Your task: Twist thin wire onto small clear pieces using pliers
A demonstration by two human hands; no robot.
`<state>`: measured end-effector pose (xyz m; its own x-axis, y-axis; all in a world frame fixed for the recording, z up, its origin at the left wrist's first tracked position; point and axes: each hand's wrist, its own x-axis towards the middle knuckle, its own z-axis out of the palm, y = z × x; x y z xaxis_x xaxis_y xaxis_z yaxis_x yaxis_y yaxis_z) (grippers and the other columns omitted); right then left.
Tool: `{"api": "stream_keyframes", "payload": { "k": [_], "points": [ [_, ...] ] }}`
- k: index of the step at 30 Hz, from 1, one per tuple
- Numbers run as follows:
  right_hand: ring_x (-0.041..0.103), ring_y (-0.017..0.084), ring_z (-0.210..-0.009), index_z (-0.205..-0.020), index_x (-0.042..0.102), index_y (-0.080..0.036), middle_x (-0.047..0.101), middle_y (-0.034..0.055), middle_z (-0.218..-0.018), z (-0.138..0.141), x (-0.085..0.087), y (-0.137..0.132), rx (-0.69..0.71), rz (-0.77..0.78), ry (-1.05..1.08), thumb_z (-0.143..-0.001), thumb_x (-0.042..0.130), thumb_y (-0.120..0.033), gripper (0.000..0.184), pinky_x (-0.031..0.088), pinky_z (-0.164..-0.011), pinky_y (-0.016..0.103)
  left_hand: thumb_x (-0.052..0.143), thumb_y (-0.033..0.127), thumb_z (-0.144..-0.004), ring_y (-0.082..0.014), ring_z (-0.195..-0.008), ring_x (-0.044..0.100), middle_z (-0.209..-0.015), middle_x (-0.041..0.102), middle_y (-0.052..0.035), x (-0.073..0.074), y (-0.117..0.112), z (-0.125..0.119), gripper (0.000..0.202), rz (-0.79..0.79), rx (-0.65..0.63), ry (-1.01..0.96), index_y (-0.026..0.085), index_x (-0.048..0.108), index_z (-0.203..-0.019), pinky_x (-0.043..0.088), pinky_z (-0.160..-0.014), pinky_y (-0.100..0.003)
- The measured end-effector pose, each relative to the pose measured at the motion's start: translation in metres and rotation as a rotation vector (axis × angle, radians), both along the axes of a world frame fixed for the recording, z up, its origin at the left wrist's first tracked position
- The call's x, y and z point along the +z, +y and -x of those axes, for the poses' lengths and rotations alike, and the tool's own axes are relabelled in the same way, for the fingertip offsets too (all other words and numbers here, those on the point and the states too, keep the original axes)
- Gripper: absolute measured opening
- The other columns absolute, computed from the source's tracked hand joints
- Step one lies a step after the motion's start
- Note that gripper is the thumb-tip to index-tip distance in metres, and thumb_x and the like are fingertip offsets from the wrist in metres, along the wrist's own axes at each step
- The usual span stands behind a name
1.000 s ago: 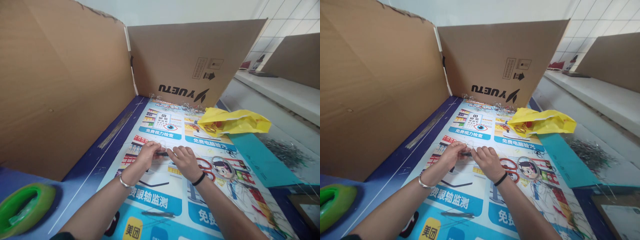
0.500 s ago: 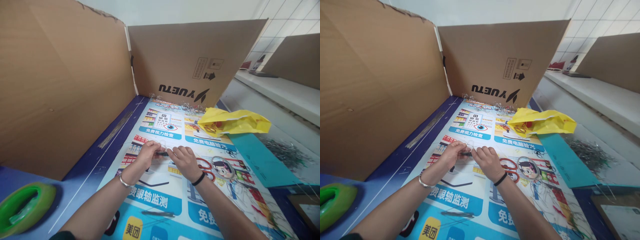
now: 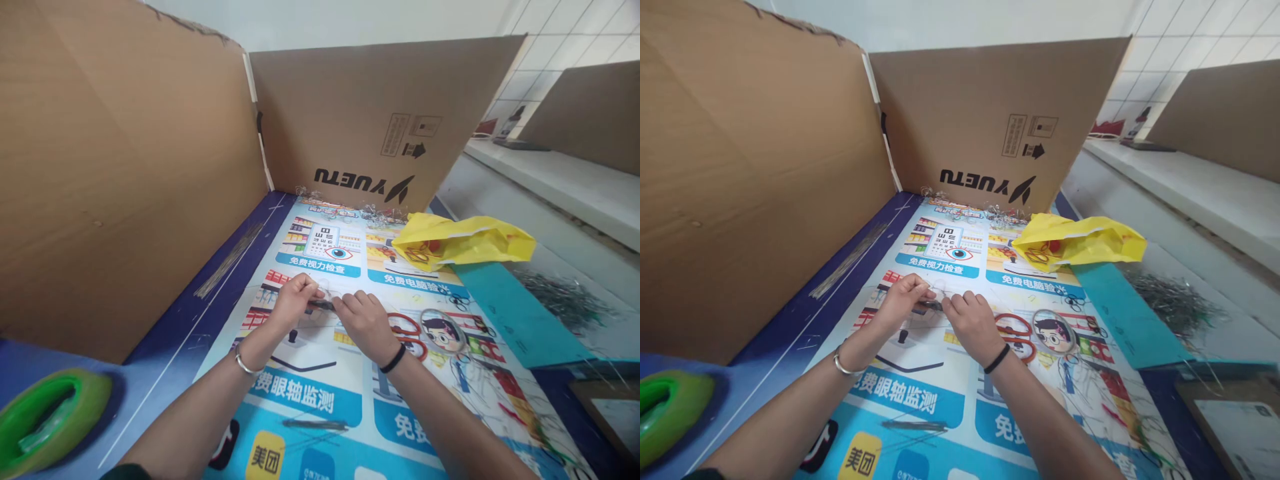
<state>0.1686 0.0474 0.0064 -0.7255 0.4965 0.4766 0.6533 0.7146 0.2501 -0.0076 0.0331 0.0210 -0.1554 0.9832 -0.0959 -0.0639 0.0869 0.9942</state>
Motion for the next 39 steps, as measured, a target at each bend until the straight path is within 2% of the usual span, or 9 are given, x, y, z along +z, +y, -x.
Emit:
{"api": "stream_keyframes", "payload": {
  "k": [9, 13, 18, 24, 29, 33, 37, 39],
  "points": [
    [0.046, 0.018, -0.075, -0.096, 0.058, -0.020, 0.058, 0.0037, -0.079, 0.004, 0.005, -0.005, -0.067, 0.146, 0.004, -0.085, 0.050, -0.026, 0.015, 0.027, -0.063, 0.031, 0.052, 0.031, -0.076, -0.0142, -0.069, 0.063, -0.072, 0.065, -0.0012, -0.005, 0.003, 0.007, 0.015, -0.087, -0.095, 0.133, 0.017, 0.053, -0.072, 0.052, -0.061, -0.026],
    [0.050, 0.017, -0.074, -0.091, 0.059, -0.021, 0.060, 0.0035, -0.080, 0.007, 0.007, -0.008, -0.116, 0.278, 0.010, -0.083, 0.054, -0.029, 0.013, 0.029, -0.061, 0.028, 0.050, 0.030, -0.078, -0.0139, -0.069, 0.063, -0.073, 0.065, -0.0016, -0.006, 0.003, 0.009, 0.015, -0.133, -0.121, 0.201, 0.016, 0.055, -0.073, 0.053, -0.063, -0.027],
    [0.056, 0.017, -0.076, -0.095, 0.060, -0.024, 0.063, 0.0016, -0.085, 0.008, 0.007, -0.008, -0.164, 0.467, 0.059, -0.081, 0.056, -0.030, 0.016, 0.032, -0.059, 0.025, 0.048, 0.029, -0.081, -0.0122, -0.068, 0.062, -0.074, 0.065, -0.0009, -0.005, 0.001, 0.011, 0.015, -0.200, -0.167, 0.306, 0.017, 0.056, -0.075, 0.052, -0.064, -0.025],
    [0.059, 0.016, -0.078, -0.088, 0.062, -0.023, 0.065, 0.0023, -0.085, 0.007, 0.010, -0.004, -0.159, 0.690, 0.094, -0.083, 0.050, -0.031, 0.015, 0.036, -0.061, 0.023, 0.045, 0.025, -0.083, -0.0115, -0.071, 0.063, -0.075, 0.066, 0.0003, -0.008, 0.001, 0.014, 0.014, -0.272, -0.216, 0.467, 0.018, 0.056, -0.077, 0.051, -0.065, -0.022],
    [0.059, 0.015, -0.081, -0.089, 0.062, -0.023, 0.066, 0.0015, -0.088, 0.006, 0.012, -0.003, -0.139, 0.809, 0.106, -0.082, 0.050, -0.029, 0.016, 0.038, -0.066, 0.023, 0.044, 0.025, -0.084, -0.0116, -0.071, 0.062, -0.076, 0.066, 0.0005, -0.008, 0.000, 0.015, 0.016, -0.291, -0.256, 0.548, 0.019, 0.057, -0.078, 0.049, -0.066, -0.022],
    [0.058, 0.016, -0.085, -0.095, 0.062, -0.024, 0.064, 0.0023, -0.092, 0.007, 0.006, -0.003, -0.174, 0.784, 0.133, -0.082, 0.050, -0.032, 0.019, 0.039, -0.069, 0.023, 0.046, 0.027, -0.082, -0.0125, -0.072, 0.062, -0.075, 0.065, -0.0002, -0.008, 0.002, 0.014, 0.017, -0.308, -0.192, 0.464, 0.019, 0.058, -0.076, 0.049, -0.068, -0.024],
    [0.055, 0.017, -0.088, -0.100, 0.061, -0.024, 0.062, 0.0043, -0.092, 0.009, -0.006, -0.002, -0.183, 0.656, 0.183, -0.081, 0.052, -0.034, 0.023, 0.040, -0.073, 0.024, 0.049, 0.033, -0.079, -0.0140, -0.069, 0.063, -0.074, 0.064, -0.0012, -0.009, 0.011, 0.021, 0.018, -0.227, 0.029, 0.255, 0.017, 0.058, -0.076, 0.049, -0.066, -0.026],
    [0.054, 0.016, -0.089, -0.101, 0.061, -0.023, 0.061, 0.0042, -0.092, 0.009, -0.011, 0.000, -0.183, 0.629, 0.250, -0.082, 0.051, -0.034, 0.024, 0.040, -0.076, 0.024, 0.051, 0.034, -0.077, -0.0145, -0.070, 0.062, -0.072, 0.063, -0.0006, -0.010, 0.017, 0.029, 0.019, -0.204, 0.152, 0.329, 0.017, 0.060, -0.077, 0.047, -0.065, -0.025]
  ]
}}
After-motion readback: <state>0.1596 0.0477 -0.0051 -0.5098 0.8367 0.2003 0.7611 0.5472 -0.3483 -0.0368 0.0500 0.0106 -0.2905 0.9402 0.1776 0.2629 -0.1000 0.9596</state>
